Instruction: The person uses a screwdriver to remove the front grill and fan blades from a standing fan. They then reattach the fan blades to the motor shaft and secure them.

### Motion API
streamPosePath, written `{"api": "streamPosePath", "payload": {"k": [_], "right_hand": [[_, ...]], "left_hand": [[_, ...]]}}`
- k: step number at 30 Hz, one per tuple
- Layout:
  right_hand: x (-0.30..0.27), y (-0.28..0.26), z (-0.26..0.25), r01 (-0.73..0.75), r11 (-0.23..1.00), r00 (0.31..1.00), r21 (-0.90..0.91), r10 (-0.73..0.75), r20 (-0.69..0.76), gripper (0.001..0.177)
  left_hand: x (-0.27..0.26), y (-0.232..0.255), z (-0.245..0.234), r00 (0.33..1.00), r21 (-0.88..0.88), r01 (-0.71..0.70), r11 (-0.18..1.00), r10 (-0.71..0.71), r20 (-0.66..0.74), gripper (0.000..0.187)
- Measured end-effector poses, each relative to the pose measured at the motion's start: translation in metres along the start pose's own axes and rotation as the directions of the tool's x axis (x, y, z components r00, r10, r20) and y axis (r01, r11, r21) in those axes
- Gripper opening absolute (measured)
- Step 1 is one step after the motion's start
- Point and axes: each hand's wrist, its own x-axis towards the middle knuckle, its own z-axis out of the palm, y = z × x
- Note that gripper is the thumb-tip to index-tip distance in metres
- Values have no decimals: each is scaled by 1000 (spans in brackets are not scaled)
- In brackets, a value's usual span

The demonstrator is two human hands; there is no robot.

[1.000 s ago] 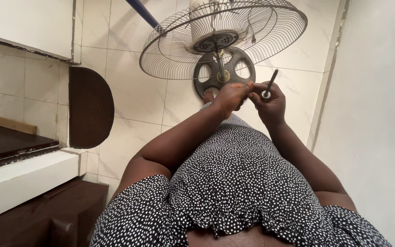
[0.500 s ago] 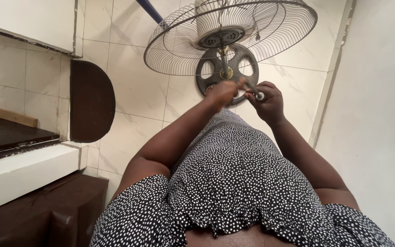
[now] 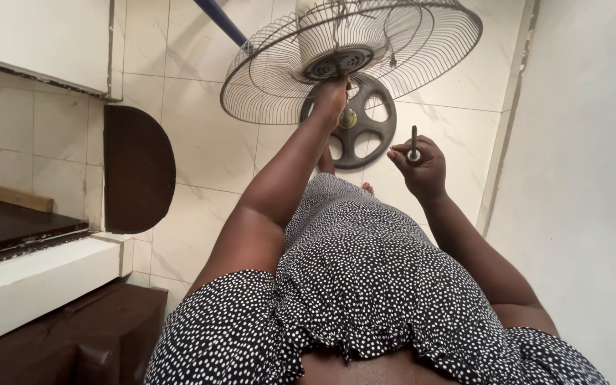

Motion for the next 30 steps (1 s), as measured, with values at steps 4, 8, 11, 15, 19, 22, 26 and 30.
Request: {"api": "streamPosePath", "payload": {"k": [4, 8, 11, 15, 19, 22, 26, 30], "right_hand": [[-10, 14, -2, -61, 994, 998, 86, 63, -19, 15], [-11, 32, -5, -156, 962, 986, 223, 164, -18, 14], [-9, 42, -6, -172, 942, 982, 288, 186, -23, 17], [19, 44, -3, -151, 936, 985, 319, 171, -35, 18], [52, 41, 11, -53, 997, 994, 60, 58, -90, 19], [92, 42, 28, -88, 980, 986, 177, 111, -122, 17], [148, 46, 54, -60, 970, 976, 237, 107, -191, 15], [203, 60, 88, -40, 937, 966, 347, 125, -226, 14]], "left_hand": [[9, -11, 3, 994, -89, -104, 991, 102, -30, 34], [-15, 5, 1, 998, -137, 34, 990, -41, -52, 39], [-28, 14, 2, 987, -162, 151, 975, -158, -34, 38], [-18, 40, 5, 999, -191, 35, 981, -34, 6, 38], [-9, 68, 1, 994, -132, 111, 985, -107, 38, 42], [21, 83, 0, 994, -176, 109, 978, -101, 52, 38], [62, 93, -18, 995, -53, 89, 995, -86, 49, 39], [96, 97, -37, 995, -15, 82, 997, -81, 51, 39]]}}
